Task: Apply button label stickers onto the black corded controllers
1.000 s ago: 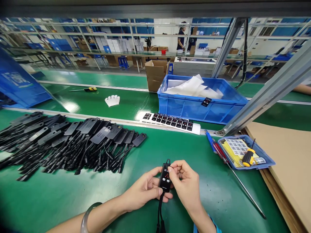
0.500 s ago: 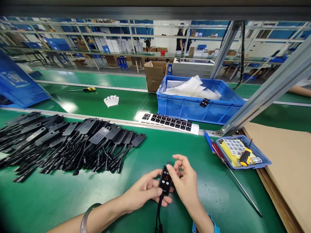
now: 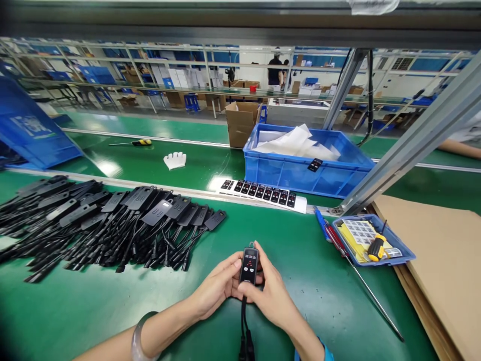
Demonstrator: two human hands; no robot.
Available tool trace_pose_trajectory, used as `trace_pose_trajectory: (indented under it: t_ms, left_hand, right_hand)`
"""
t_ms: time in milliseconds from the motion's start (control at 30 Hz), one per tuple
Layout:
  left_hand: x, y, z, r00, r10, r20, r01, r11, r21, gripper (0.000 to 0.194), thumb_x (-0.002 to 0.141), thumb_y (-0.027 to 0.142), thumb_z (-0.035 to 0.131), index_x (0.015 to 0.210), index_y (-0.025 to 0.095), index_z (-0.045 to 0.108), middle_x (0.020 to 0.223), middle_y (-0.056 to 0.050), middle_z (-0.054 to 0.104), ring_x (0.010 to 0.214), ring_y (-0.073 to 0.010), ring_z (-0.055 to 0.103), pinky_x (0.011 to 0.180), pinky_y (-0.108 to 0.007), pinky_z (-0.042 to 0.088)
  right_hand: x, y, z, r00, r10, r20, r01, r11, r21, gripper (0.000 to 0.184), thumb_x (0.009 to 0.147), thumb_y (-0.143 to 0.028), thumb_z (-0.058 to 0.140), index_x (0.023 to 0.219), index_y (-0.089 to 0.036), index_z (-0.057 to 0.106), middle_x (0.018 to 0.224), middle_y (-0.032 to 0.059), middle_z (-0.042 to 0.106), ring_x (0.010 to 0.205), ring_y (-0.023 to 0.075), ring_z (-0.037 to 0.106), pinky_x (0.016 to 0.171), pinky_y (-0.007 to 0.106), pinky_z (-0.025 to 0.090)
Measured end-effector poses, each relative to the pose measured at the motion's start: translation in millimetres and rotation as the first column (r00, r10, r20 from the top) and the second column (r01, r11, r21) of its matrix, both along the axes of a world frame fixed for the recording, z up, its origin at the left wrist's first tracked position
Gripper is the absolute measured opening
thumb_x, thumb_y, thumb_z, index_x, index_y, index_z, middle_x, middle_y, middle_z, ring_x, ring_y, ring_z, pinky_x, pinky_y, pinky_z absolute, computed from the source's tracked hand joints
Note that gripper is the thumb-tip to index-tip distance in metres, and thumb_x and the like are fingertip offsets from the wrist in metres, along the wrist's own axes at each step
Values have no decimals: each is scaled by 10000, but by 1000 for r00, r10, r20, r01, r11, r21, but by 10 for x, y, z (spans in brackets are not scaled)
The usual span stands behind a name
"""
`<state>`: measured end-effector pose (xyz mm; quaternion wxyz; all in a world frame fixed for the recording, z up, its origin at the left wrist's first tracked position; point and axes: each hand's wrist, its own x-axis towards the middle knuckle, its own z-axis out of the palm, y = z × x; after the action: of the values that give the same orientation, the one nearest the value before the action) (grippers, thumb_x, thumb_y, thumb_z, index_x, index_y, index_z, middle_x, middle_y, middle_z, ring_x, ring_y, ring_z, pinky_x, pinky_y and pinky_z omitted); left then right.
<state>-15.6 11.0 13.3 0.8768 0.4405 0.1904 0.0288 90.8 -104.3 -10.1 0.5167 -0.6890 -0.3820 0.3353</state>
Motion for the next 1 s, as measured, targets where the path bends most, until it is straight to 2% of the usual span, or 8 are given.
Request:
trace_pose_trajectory:
  t_ms: [133,267,500,567,667,700,800,1000]
  left_hand:
    - [5,-19,-52,1000,-24,16,22,990,142,523,810,515,591,1164,177,404,827,-68,683,651,-194,694,638,-317,549]
    - [25,-51,-147,999,-26,18,21,969,246,542,806,553,574,1136,168,383,701,-33,661,585,-177,672,592,-295,538]
    - [75,-11,-172,995,-54,85,26,955,295,545,902,535,396,1319,186,365,1012,-97,656,838,-188,669,772,-368,542]
    - [161,86,-107,990,-140,31,84,747,659,501,934,454,356,1351,176,363,1085,-112,651,927,-193,651,841,-374,527]
    - [483,329,-18,990,-111,-86,89,18,996,486,923,323,408,1379,164,352,1381,-123,473,1261,-209,452,1055,-382,383]
    - [640,427,-3,991,-85,-105,96,-113,989,519,906,309,446,1388,145,345,1461,-136,364,1347,-235,332,1108,-411,303]
    - [1146,710,-18,991,-17,-134,126,-241,962,609,886,362,500,1401,85,330,1520,-182,193,1410,-323,122,1138,-516,161]
    - [1473,870,-211,977,84,-197,214,-352,911,714,894,557,399,1413,73,322,1483,-207,272,1383,-365,202,1097,-579,212]
  right_hand:
    - [32,1,-75,998,-45,33,44,999,31,533,930,-438,383,1419,-227,366,1444,64,419,1324,220,378,1111,411,279]
    - [11,24,-150,984,-50,171,45,998,33,540,928,-429,364,1416,-196,376,1363,97,513,1242,234,482,1068,424,351]
    - [40,17,-52,818,-72,571,120,992,-47,629,913,-315,400,1483,-154,188,1271,138,524,1135,234,543,940,344,481]
    - [164,-31,0,719,-21,695,191,967,-169,609,892,-213,384,1465,-76,226,1231,176,534,1084,254,568,903,342,501]
    - [415,-118,60,537,114,836,413,828,-378,580,827,-62,375,1402,10,346,1169,234,558,1008,311,599,844,391,515]
    - [497,-142,77,491,167,855,472,774,-422,578,815,-34,374,1390,14,368,1160,244,564,988,323,607,825,404,515]
    - [701,-169,142,412,261,873,537,704,-464,550,837,-54,399,1387,-35,405,1208,247,554,1009,338,604,813,416,509]
    - [1095,-30,329,466,118,877,455,818,-352,432,879,-146,421,1290,-68,529,1193,200,564,1043,318,582,869,407,469]
